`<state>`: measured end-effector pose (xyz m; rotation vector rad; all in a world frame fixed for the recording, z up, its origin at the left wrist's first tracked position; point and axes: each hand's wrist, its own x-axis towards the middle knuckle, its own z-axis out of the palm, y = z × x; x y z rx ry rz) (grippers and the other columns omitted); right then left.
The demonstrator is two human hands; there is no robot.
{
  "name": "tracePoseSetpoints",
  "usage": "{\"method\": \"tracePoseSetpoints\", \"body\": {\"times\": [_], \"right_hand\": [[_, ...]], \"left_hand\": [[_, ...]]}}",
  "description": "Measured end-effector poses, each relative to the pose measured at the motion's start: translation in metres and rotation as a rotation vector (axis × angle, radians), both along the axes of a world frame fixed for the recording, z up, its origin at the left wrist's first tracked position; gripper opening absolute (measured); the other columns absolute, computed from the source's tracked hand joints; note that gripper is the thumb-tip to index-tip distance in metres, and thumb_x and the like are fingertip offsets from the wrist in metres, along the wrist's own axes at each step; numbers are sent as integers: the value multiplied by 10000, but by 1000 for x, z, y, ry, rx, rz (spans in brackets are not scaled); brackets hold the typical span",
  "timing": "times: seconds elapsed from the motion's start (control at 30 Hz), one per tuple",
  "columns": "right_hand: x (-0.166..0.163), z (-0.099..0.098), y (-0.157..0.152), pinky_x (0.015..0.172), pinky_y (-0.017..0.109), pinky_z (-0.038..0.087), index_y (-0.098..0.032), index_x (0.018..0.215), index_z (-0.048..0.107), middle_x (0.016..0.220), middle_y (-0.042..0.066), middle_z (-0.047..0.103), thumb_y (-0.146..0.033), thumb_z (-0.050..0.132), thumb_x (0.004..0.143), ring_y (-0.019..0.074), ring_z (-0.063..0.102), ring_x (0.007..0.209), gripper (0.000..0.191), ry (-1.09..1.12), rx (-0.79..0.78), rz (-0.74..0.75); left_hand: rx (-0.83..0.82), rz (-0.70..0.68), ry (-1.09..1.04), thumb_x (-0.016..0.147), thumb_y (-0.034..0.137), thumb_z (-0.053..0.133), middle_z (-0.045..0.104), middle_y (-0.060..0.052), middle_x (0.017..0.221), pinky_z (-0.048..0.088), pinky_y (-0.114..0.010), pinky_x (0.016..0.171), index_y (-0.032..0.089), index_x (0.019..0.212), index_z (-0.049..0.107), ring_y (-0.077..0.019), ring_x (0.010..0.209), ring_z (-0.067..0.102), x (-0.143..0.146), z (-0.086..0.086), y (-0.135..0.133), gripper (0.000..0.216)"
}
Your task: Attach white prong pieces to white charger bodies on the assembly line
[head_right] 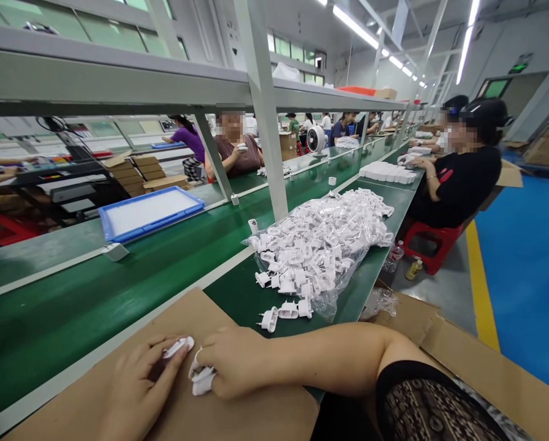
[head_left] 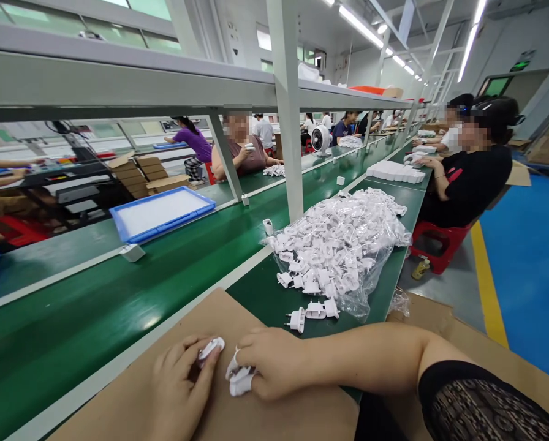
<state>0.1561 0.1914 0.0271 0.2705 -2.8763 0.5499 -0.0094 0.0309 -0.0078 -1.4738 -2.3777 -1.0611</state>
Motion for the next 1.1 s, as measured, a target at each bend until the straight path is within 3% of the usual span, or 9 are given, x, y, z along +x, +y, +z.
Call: {"method": "tracePoseSetpoints", "body": {"times": [0.13,0.3,0.43,0.53,0.6,0.7,0.83,1.0,1.1], "right_hand": [[2,4,-1,808,282,496,-172,937,659,968,67,682,-186,630,813,198,605,893,128,30,6,6],[4,10,-2,822,309,504,-173,985,671,971,74,688,-168,640,804,227,611,962,183,-31,18,43],[5,13,-2,923,298,496,-161,938,654,1005,86,687,-135,629,786,211,611,1002,156,169,-57,110],[5,14,-4,947,305,490,-155,917,647,919,73,666,-170,632,804,205,606,933,115,252,-46,165],[7,14,-6,899,309,497,-155,901,646,876,68,652,-197,623,832,201,593,866,84,228,-6,193],[9,14,-9,846,317,491,-159,926,658,889,62,665,-212,624,849,205,585,845,99,174,37,243],[11,17,-8,802,329,484,-175,1020,675,951,46,696,-214,640,849,221,601,892,180,138,49,287],[10,16,-4,841,332,499,-183,1109,690,1012,50,719,-233,644,883,229,622,987,236,110,37,275],[5,10,-1,873,326,512,-176,1145,707,1046,60,735,-205,659,875,233,637,1039,275,71,-14,263]], "left_hand": [[96,24,-1,945,536,561,730,-112,1110,445,-530,986,273,1042,750,-328,1088,643,-1,6,0,338],[-89,-46,-181,879,611,588,741,-94,1109,464,-537,991,282,942,795,-334,1077,636,3,6,6,394],[-177,-141,-259,882,559,602,716,-94,1204,502,-536,1008,308,1020,811,-339,1144,609,9,10,0,354],[-194,-185,-394,945,526,521,660,-72,1366,483,-508,1099,318,1153,784,-322,1290,568,3,20,-1,395],[-147,-112,-440,947,538,492,669,-77,1366,475,-470,1125,280,1149,778,-311,1308,576,-8,33,11,434],[-136,57,-286,867,626,518,748,-116,1175,511,-466,1041,233,948,780,-342,1155,652,-28,61,54,479],[-244,76,-115,869,657,513,738,-160,1194,482,-441,1022,191,1000,768,-355,1180,629,-51,85,141,546],[-299,204,-175,795,731,650,694,-272,1252,510,-416,853,69,1174,707,-419,1154,643,-65,73,239,765],[-307,270,-231,809,587,711,737,-277,1088,498,-394,748,44,1076,729,-402,1013,691,-68,68,269,605]]}}
